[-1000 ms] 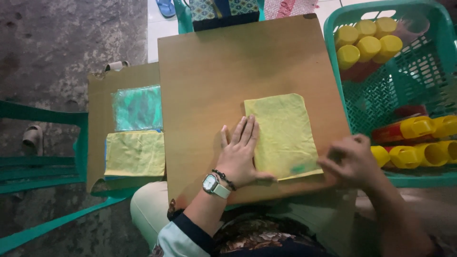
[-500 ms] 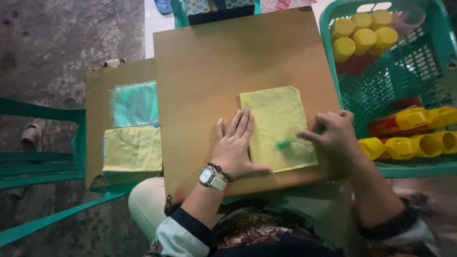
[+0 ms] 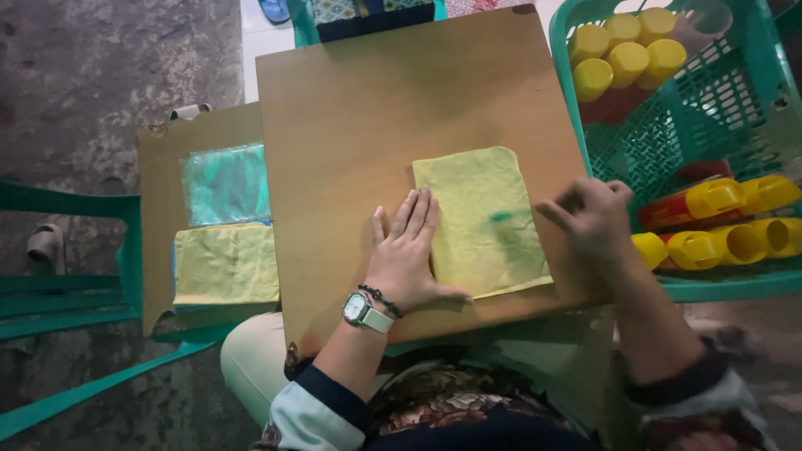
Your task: The person smooths a yellow cloth on a table using a green toothbrush, places a clear plastic sheet over it, and folds the cloth. They then place the folded cloth into a yellow plastic container and close the lid. The person repeats the process with another yellow cloth.
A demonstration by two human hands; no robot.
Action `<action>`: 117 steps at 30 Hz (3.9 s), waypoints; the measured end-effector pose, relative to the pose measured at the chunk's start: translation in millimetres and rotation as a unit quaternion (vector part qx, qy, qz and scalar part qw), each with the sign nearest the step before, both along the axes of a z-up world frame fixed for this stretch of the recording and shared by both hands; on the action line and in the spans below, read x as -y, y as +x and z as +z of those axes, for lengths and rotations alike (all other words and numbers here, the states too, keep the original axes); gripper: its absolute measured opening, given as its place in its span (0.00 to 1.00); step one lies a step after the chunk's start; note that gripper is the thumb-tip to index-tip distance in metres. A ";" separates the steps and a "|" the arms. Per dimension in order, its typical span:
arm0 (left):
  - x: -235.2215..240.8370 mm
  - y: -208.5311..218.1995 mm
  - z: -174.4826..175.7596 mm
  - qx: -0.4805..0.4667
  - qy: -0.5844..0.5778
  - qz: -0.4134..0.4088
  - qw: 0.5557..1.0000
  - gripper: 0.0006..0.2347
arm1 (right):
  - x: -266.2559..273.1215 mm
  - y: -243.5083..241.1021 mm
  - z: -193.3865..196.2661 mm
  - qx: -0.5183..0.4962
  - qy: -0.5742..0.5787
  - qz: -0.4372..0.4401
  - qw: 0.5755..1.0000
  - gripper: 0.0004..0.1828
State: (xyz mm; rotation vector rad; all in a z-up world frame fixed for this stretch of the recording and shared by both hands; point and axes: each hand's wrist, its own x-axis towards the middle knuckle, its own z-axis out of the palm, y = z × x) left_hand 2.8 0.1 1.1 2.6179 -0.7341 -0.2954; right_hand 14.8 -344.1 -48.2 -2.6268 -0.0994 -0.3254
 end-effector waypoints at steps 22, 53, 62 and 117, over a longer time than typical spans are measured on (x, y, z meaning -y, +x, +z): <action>0.0 -0.3 -13.9 0.044 -0.003 0.009 0.999 0.66 | -4.3 -20.3 27.5 0.004 0.028 -0.064 0.998 0.18; -1.8 0.9 7.9 -0.045 -0.001 -0.003 0.999 0.65 | -36.3 -77.9 56.4 -0.241 0.185 0.078 0.949 0.08; -2.8 -0.8 9.7 -0.031 -0.002 -0.002 1.000 0.65 | -67.8 -37.3 69.4 -0.158 0.145 0.082 0.973 0.09; -159.1 1.9 -41.0 -0.175 -0.706 0.072 0.683 0.25 | -137.6 -46.8 18.2 -0.057 -0.193 0.084 0.976 0.34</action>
